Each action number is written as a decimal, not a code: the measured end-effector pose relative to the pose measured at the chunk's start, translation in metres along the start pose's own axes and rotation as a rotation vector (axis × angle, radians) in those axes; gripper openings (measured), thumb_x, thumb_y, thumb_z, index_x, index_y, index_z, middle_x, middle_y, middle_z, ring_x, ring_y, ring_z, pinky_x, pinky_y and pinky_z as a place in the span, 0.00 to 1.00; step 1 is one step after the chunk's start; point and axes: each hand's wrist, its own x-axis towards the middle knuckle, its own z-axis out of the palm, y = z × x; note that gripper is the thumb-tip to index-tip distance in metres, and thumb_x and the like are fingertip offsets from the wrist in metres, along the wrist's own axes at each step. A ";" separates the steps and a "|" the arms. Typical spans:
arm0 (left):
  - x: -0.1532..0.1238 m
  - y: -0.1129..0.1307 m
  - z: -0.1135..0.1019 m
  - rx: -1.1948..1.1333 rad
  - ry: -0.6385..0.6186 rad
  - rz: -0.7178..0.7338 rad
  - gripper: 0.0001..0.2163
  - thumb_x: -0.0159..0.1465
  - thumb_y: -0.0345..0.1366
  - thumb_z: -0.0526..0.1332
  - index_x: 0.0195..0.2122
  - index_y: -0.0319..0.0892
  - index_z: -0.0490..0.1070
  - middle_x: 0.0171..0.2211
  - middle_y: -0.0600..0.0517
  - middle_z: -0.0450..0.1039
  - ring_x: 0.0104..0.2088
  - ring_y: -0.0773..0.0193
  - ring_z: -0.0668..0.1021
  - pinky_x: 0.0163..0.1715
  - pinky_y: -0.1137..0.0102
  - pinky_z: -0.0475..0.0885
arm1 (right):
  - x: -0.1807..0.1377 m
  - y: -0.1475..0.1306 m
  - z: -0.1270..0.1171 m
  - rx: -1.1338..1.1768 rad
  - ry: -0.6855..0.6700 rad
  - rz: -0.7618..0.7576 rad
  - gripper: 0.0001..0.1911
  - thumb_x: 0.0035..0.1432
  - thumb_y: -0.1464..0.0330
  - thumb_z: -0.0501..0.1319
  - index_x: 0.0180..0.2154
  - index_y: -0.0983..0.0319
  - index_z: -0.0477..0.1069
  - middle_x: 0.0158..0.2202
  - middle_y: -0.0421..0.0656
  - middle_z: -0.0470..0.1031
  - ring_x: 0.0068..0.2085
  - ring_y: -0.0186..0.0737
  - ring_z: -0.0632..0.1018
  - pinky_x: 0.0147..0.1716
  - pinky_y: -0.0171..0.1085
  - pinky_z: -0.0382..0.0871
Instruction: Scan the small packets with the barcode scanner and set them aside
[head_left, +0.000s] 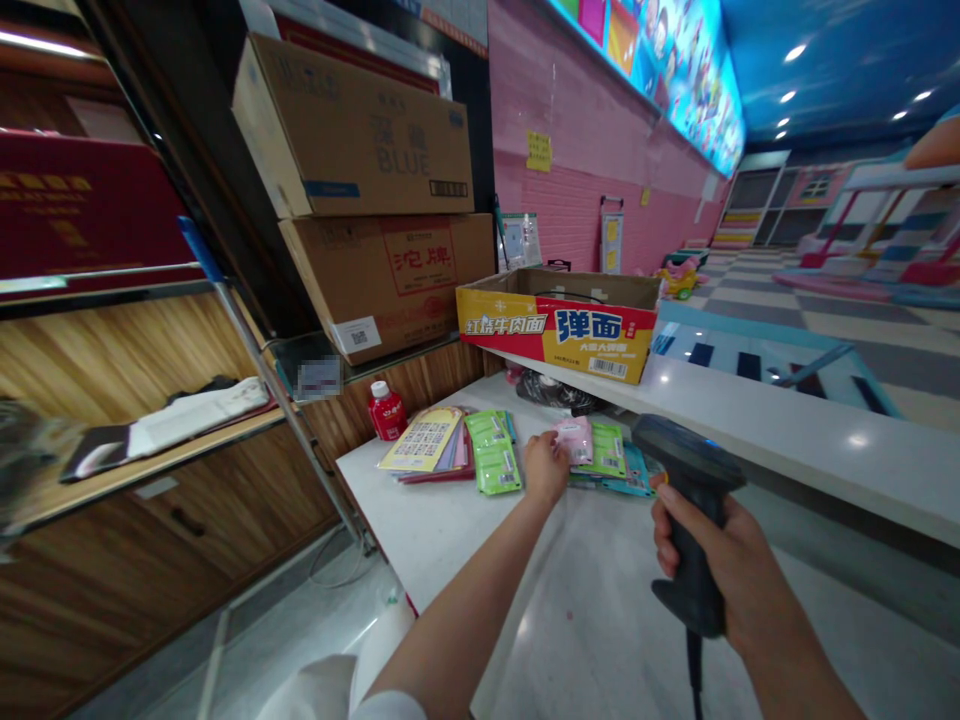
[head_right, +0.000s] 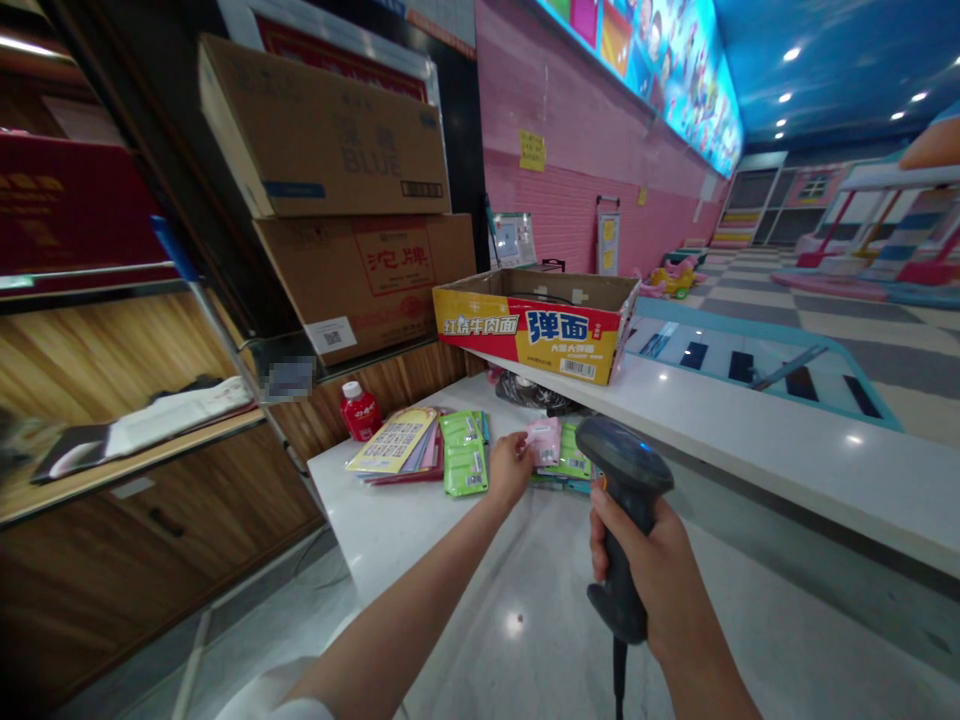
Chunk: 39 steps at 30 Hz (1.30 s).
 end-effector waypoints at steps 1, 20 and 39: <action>0.000 0.000 0.000 0.004 0.000 0.004 0.16 0.57 0.29 0.57 0.46 0.36 0.73 0.40 0.40 0.73 0.39 0.56 0.76 0.46 0.63 0.68 | -0.001 0.000 0.001 -0.002 0.002 -0.003 0.22 0.43 0.57 0.72 0.35 0.61 0.69 0.19 0.34 0.69 0.15 0.29 0.66 0.12 0.30 0.62; 0.000 0.014 -0.012 0.201 -0.068 -0.135 0.11 0.56 0.36 0.63 0.40 0.41 0.75 0.42 0.44 0.73 0.44 0.58 0.75 0.47 0.68 0.67 | 0.002 0.002 -0.001 -0.020 -0.015 -0.006 0.23 0.42 0.56 0.73 0.35 0.61 0.69 0.18 0.34 0.69 0.15 0.29 0.67 0.12 0.30 0.63; 0.024 0.005 -0.027 -0.455 0.180 -0.419 0.34 0.41 0.23 0.69 0.50 0.39 0.60 0.33 0.53 0.70 0.34 0.62 0.76 0.35 0.69 0.70 | -0.002 -0.002 0.001 -0.014 0.001 -0.024 0.23 0.41 0.56 0.73 0.34 0.62 0.69 0.18 0.35 0.69 0.15 0.30 0.67 0.12 0.30 0.62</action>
